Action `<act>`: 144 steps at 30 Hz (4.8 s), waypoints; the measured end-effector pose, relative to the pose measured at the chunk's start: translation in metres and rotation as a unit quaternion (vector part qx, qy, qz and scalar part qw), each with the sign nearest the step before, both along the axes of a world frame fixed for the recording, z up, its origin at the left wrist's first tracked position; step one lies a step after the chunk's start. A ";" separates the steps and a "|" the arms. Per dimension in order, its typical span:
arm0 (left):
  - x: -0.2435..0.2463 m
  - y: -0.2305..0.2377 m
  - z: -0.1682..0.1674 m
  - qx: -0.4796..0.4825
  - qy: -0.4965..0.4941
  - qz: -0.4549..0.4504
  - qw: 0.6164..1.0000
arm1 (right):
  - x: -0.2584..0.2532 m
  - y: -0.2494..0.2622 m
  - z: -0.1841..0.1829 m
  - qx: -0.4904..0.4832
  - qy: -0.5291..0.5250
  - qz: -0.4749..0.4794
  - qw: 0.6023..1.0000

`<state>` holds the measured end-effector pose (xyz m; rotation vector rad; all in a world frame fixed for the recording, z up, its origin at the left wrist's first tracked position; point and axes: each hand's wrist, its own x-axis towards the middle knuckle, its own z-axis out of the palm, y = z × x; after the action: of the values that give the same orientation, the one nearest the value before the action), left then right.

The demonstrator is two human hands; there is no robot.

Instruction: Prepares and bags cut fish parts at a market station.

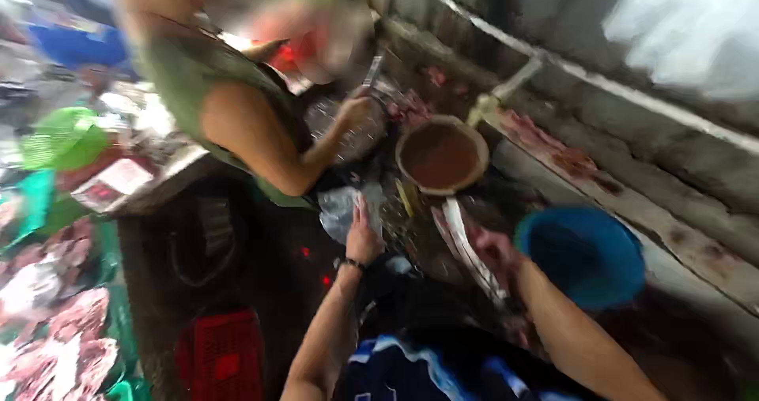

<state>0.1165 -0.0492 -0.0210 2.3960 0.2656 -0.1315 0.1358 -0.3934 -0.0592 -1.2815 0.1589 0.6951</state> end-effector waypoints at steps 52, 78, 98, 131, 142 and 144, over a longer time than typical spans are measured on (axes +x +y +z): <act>0.009 -0.073 -0.057 0.058 0.196 -0.332 0.921 | -0.016 -0.002 0.013 -0.426 0.123 -0.162 0.881; 0.147 -0.092 -0.022 0.047 0.326 -0.414 0.848 | -0.025 -0.003 0.030 -0.325 -0.260 -0.297 0.859; 0.061 -0.219 -0.043 -0.042 0.162 -0.621 0.766 | -0.050 -0.047 0.006 -0.281 -0.094 -0.381 0.876; 0.095 -0.144 -0.105 -0.035 0.241 -0.633 0.735 | -0.118 0.013 -0.009 -0.479 -0.059 -0.252 0.839; 0.106 -0.151 -0.015 -0.505 0.243 -0.530 0.636 | -0.109 -0.009 0.099 -0.347 -0.380 -0.459 0.724; 0.107 -0.162 0.002 -0.515 0.206 -0.512 0.656 | -0.104 -0.017 0.107 -0.332 -0.419 -0.490 0.688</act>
<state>0.2235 -0.2113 -0.0193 1.0575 -0.8134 -1.0380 0.0318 -0.4104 0.0475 -1.8032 0.3152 -1.0036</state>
